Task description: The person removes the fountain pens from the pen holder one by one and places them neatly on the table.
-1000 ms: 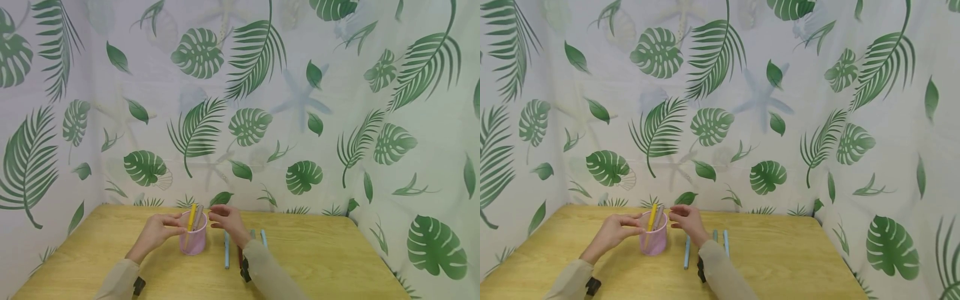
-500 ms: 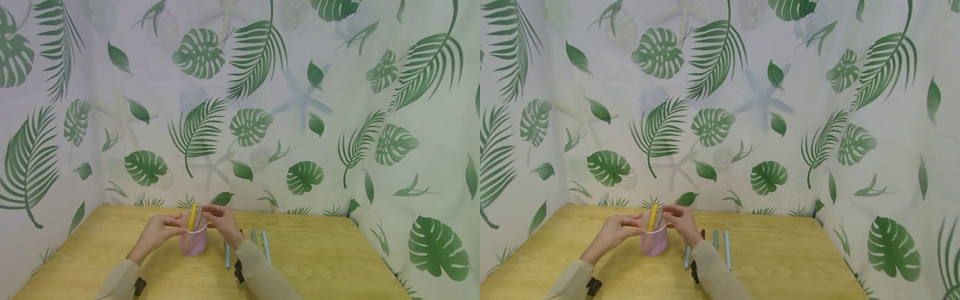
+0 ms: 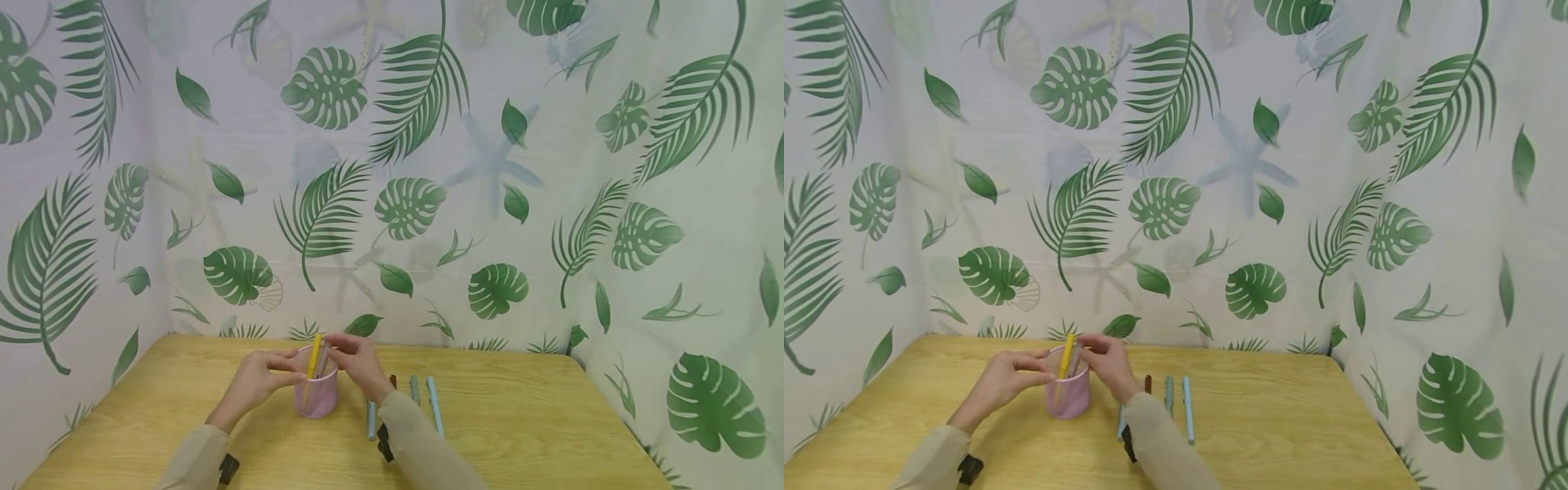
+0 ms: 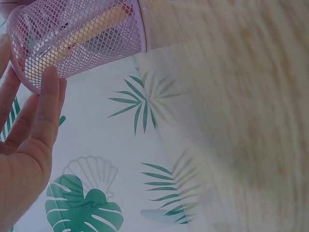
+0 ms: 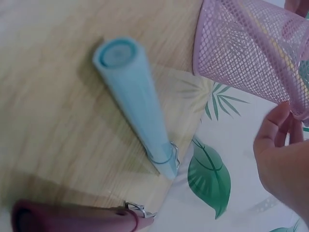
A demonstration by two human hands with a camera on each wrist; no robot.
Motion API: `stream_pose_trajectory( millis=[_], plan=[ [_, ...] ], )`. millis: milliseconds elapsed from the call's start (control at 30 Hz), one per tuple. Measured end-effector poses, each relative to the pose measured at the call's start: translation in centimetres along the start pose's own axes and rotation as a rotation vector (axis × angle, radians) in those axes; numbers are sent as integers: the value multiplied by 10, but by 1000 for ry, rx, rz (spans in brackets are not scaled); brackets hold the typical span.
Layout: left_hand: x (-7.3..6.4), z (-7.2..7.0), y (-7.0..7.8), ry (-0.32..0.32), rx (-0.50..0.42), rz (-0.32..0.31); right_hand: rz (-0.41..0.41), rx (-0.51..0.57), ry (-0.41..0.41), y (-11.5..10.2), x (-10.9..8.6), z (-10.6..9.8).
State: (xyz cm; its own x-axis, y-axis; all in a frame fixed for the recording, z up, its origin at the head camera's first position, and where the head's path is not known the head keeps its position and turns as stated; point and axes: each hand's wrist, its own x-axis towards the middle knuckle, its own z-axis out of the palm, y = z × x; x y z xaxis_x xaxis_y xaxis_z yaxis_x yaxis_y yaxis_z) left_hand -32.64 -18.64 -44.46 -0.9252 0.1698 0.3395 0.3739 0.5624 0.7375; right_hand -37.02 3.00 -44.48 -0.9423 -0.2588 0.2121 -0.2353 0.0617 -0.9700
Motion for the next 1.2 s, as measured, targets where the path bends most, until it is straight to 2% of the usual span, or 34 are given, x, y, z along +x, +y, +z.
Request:
stream_pose_trajectory(
  millis=[267, 433, 600, 800, 1200],
  plan=[
    [0, 0, 0, 1, 7, 5, -24, 2, 129, 3, 2, 5],
    [0, 1, 0, -2, 1, -3, -57, 26, 179, 1, 1, 4],
    [0, 1, 0, -2, -1, -10, -103, 41, 204, -4, 2, 1],
    [1, 1, 0, 3, 6, -6, -95, 130, 209, -9, 3, -6],
    [0, 1, 0, 1, 7, -18, -107, 208, 234, -14, 4, -19]
  ],
)
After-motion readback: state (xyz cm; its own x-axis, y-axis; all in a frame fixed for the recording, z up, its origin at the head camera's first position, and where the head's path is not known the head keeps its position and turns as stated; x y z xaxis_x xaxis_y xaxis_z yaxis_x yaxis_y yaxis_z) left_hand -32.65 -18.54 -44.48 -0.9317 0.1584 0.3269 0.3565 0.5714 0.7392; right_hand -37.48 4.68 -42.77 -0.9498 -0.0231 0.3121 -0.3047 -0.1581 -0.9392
